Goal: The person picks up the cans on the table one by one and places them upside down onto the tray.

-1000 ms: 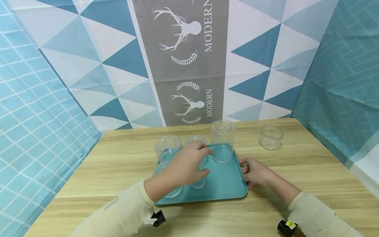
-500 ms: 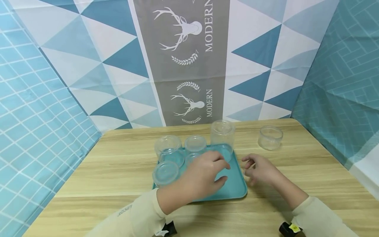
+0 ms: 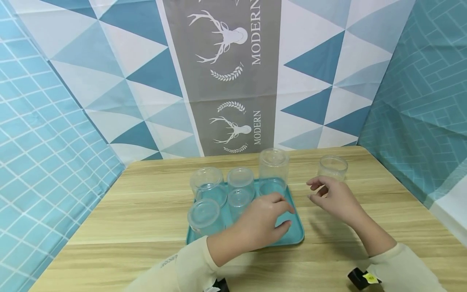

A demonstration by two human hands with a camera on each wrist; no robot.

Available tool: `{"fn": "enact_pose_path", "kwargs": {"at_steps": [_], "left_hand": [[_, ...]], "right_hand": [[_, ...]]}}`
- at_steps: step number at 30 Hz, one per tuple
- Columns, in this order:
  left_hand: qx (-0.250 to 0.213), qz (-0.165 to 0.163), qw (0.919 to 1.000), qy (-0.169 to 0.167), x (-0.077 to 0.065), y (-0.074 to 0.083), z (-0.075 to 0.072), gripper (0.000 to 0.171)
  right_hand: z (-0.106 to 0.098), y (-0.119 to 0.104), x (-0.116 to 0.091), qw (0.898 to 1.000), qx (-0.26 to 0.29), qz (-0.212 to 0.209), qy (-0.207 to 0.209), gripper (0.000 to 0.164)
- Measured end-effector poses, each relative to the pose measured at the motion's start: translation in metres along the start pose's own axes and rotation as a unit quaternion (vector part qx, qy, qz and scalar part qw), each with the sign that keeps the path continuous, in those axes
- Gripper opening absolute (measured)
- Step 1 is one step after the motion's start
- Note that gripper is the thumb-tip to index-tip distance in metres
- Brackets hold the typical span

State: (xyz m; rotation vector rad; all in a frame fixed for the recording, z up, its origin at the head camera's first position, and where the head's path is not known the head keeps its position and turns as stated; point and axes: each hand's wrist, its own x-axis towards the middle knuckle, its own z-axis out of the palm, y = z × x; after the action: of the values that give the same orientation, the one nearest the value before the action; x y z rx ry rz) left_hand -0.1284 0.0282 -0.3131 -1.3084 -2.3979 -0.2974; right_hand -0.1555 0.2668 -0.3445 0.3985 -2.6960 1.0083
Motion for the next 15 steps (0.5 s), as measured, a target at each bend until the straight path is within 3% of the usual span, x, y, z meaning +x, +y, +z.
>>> {"fn": "enact_pose_path", "kwargs": {"at_steps": [7, 15], "left_hand": [[-0.046, -0.028, 0.9986, 0.002, 0.003, 0.002, 0.02, 0.02], [-0.084, -0.063, 0.9945, 0.001, 0.008, 0.002, 0.036, 0.021]], "right_hand": [[-0.009, 0.008, 0.0, 0.994, -0.034, -0.07, 0.075, 0.027], [-0.02, 0.021, 0.003, 0.991, -0.044, -0.079, 0.103, 0.028]]}}
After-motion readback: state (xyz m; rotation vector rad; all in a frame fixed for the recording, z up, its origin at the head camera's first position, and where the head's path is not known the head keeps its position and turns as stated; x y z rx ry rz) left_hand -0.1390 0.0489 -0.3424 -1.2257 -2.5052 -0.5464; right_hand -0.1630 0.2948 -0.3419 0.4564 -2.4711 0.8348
